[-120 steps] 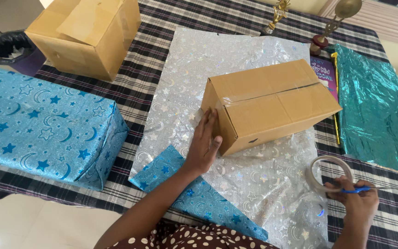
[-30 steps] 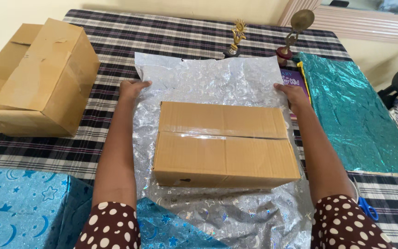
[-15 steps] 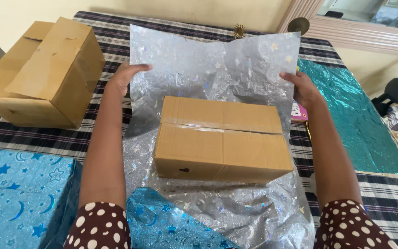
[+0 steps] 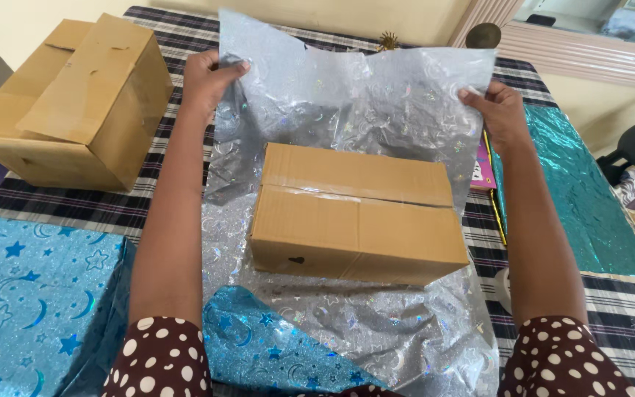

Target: The person wraps a cardboard box with blue star-patterned wrapping paper. They fold the paper around the box, secure it with clear adhesive tape, and use scissors to cut the tape. The process is repeated for a second box.

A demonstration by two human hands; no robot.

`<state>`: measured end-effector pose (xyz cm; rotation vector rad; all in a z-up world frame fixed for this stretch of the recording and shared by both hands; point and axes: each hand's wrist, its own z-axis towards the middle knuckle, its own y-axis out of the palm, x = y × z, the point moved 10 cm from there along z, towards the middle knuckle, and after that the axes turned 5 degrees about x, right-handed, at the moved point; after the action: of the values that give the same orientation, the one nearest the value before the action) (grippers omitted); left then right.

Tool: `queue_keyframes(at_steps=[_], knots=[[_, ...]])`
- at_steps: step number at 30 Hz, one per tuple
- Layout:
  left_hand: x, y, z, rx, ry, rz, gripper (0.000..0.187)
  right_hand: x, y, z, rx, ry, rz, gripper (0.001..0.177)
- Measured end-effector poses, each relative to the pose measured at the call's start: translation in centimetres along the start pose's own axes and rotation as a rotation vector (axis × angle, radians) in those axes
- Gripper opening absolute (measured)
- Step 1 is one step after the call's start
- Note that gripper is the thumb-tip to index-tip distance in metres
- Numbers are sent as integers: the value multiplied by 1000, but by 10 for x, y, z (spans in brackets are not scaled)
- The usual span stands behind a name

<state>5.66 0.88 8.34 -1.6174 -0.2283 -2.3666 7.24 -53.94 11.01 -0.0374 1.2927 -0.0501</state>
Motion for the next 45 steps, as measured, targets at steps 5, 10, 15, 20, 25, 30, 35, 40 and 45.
queue_keyframes(at_steps=[5,10,15,20,25,30,35,40,45], knots=[[30,-20,-21,-71,125,-86,21,-24,-36,-19,43,-146,-37,14],[51,-48,-47,-151,113,-40,22,-30,-87,-43,65,-268,-197,10],[70,-80,-91,-85,92,-86,30,-38,-120,-101,123,-279,-352,14],[100,-103,-144,83,196,289,28,-47,-111,-161,119,-222,-426,29],[109,-113,-179,100,45,567,24,-54,-87,-203,13,-256,-412,39],[112,-108,-202,2,-31,948,13,-35,-79,-226,-1,-233,-404,51],[199,-22,-248,164,661,1066,23,-14,-77,-236,-14,-225,-299,37],[179,141,-315,-520,852,882,97,0,-76,-236,-11,-211,-299,42],[134,150,-317,-569,719,1000,82,4,-81,-235,-30,-182,-372,54]])
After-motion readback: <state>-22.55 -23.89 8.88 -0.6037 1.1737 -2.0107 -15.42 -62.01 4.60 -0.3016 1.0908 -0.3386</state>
